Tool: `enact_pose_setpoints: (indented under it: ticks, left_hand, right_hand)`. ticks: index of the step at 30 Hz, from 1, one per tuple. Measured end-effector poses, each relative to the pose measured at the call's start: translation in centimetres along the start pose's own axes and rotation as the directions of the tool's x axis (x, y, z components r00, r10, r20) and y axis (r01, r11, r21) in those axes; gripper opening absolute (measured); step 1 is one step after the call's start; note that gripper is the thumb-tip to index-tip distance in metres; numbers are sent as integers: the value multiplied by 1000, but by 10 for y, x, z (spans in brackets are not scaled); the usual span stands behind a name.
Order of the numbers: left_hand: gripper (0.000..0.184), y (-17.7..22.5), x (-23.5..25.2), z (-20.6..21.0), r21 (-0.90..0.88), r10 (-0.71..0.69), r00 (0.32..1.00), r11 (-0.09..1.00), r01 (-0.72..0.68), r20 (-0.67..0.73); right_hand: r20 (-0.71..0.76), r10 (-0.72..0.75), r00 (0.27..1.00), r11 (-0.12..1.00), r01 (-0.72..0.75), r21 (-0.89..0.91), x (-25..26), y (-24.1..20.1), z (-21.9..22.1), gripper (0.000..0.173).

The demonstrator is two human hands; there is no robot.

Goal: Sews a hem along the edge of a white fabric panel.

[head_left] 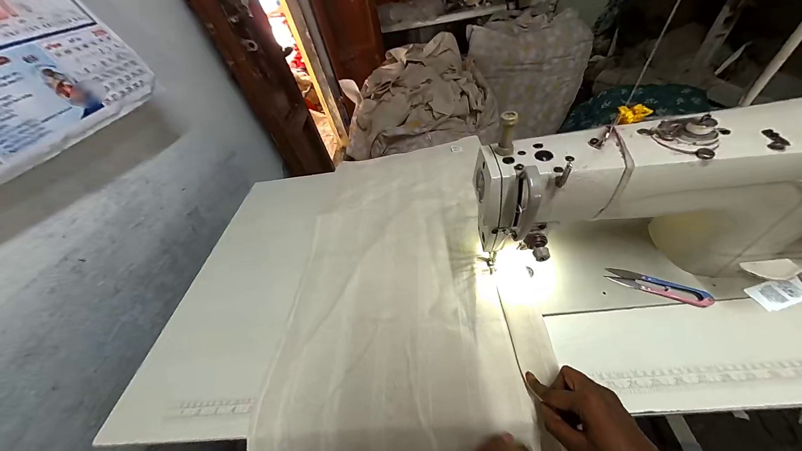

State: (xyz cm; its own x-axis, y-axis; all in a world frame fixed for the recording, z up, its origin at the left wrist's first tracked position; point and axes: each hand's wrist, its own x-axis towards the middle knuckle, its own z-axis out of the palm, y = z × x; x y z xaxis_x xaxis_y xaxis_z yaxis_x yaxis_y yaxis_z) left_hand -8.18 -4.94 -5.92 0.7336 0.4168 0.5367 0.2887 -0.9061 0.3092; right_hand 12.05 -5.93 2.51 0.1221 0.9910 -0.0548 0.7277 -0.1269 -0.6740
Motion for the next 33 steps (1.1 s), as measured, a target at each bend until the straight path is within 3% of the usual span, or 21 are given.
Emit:
enact_pose_setpoints:
  ticks: [2,4,9,14,17,18,20,21,23,25,27,30,33]
  left_hand:
    - [18,-18,17,-9,205,-106,986,970,130,-126]
    - [29,-37,37,-16,280,-92,989,952,122,-116]
    - [18,-47,47,-21,150,151,975,981,-126,-166]
    - [15,-37,48,-24,-3,4,996,1000,-4,-95]
    - [16,-32,49,-26,-11,-48,998,999,48,-37]
    - [19,-31,48,-27,-20,-63,998,998,63,-23]
    - [24,-32,45,-30,-51,-89,996,995,89,8]
    - [25,-32,45,-32,-66,-95,995,993,97,32]
    - [26,-35,50,-37,-116,-109,990,986,119,93]
    - [29,-41,59,-41,-174,-110,983,975,135,149]
    - [33,-54,67,-43,-200,-76,970,972,124,230]
    - [30,-72,81,-48,-198,-42,936,973,118,348]
    - [32,-87,99,-53,-203,-46,896,968,150,442]
  right_hand:
    - [2,9,1000,1000,-9,8,0,2,1,37]
    - [41,19,999,1000,-20,7,6,-4,-3,36]
    - [94,31,995,999,-26,-48,11,-13,-8,32]
    - [215,-32,976,999,34,-3,16,-9,-20,29]
    - [274,43,961,999,-35,-32,43,-8,-36,31]
    - [237,34,971,999,-24,-43,54,-5,-36,34]
    - [221,-46,974,990,74,-119,78,1,-33,83]
    - [205,-73,976,976,112,-185,87,2,-29,96]
    - [42,-149,988,955,155,-252,101,5,-16,76]
    - [-200,-240,950,927,164,-337,110,9,5,48]
    - [-309,-260,915,919,136,-369,111,12,16,31]
    - [-323,-211,923,923,80,-376,100,9,22,49]
    - [-323,-198,926,928,71,-365,96,10,24,50]
